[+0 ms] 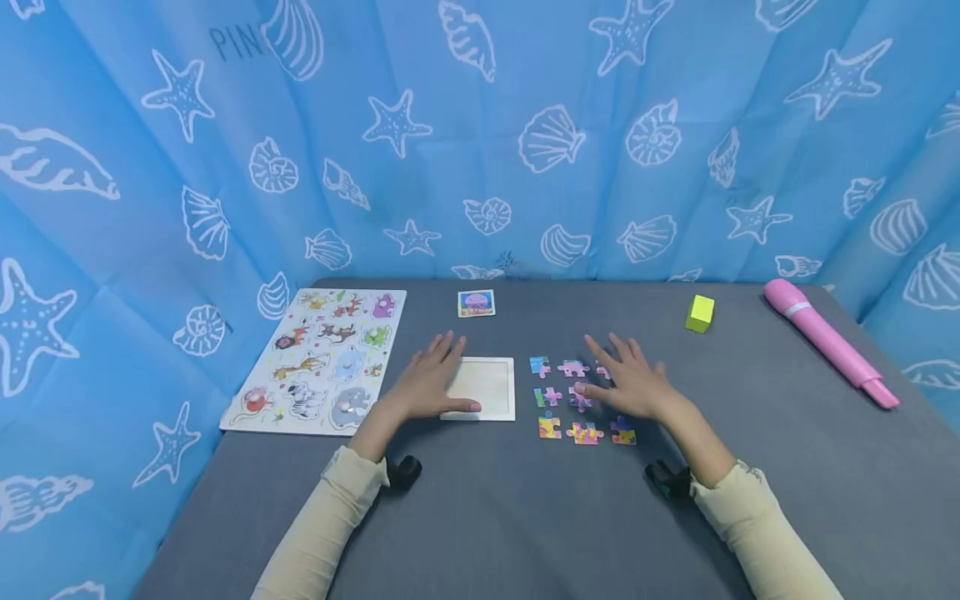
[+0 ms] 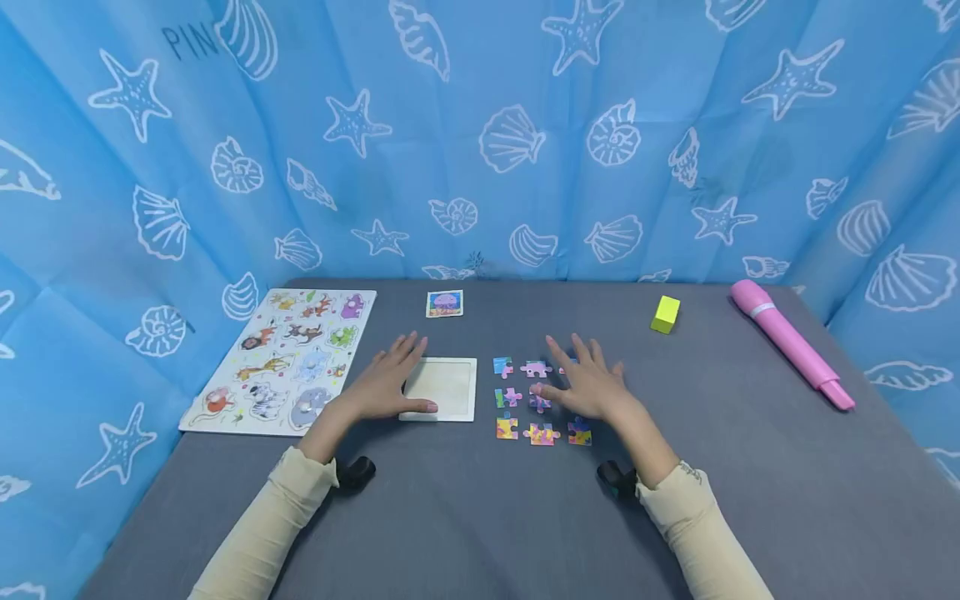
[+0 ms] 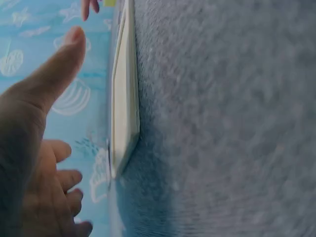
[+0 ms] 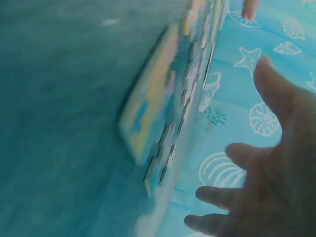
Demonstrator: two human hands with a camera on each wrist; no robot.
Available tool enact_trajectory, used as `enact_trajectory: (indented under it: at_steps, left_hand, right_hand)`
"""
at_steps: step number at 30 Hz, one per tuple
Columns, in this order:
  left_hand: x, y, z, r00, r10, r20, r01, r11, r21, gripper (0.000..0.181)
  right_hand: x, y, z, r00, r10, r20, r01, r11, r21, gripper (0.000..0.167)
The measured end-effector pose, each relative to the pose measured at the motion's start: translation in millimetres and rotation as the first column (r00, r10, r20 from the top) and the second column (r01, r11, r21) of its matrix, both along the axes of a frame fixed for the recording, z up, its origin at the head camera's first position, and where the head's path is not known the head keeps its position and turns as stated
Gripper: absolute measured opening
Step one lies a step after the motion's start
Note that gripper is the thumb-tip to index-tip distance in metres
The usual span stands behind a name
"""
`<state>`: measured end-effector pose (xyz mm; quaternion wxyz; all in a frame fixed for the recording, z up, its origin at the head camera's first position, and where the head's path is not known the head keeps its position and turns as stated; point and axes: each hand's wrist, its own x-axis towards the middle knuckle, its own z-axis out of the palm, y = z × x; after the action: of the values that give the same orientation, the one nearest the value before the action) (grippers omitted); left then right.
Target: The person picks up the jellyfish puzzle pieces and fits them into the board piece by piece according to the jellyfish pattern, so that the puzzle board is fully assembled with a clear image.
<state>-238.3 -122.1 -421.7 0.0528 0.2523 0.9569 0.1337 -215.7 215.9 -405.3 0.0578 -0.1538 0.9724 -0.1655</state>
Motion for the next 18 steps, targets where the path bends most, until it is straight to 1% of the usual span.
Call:
enact_trajectory:
  at_steps: [2, 5, 6, 9, 14, 15, 18]
  left_hand:
    - [-2.0, -4.0, -2.5, 0.998, -0.026, 0.059, 0.022, 0.997, 0.072, 0.108]
    - [-5.8, -11.6, -6.4, 0.99, -0.043, 0.136, 0.02, 0.986, 0.163, 0.111]
    - [-6.7, -14.3, -7.4, 0.987, -0.046, 0.154, 0.017, 0.982, 0.189, 0.111]
    - [-7.9, -21.8, -9.8, 0.981, -0.064, 0.181, 0.022, 0.975, 0.223, 0.113]
    - [-7.9, -29.8, -12.5, 0.971, -0.112, 0.21, 0.058, 0.968, 0.246, 0.111]
    - [-7.8, -30.7, -13.1, 0.969, -0.12, 0.217, 0.065, 0.967, 0.247, 0.11]
    - [-7.0, -32.5, -14.9, 0.962, -0.131, 0.238, 0.074, 0.969, 0.235, 0.109]
  right_hand:
    - [-6.5, -5.4, -1.1, 0.998, 0.012, -0.06, -0.015, 0.999, -0.049, 0.079]
    - [-19.6, -16.3, -2.5, 0.99, 0.039, -0.133, -0.055, 0.991, -0.12, 0.071]
    - [-23.9, -19.7, -2.5, 0.989, 0.046, -0.139, -0.067, 0.987, -0.146, 0.068]
    - [-35.1, -28.0, -2.8, 0.989, 0.061, -0.134, -0.084, 0.981, -0.177, 0.06]
    - [-49.3, -34.5, -6.4, 0.986, 0.106, -0.126, -0.132, 0.966, -0.222, 0.048]
    - [-51.5, -35.3, -8.0, 0.988, 0.111, -0.111, -0.134, 0.962, -0.236, 0.048]
    - [-55.6, -38.0, -12.8, 0.994, 0.098, -0.038, -0.105, 0.96, -0.26, 0.047]
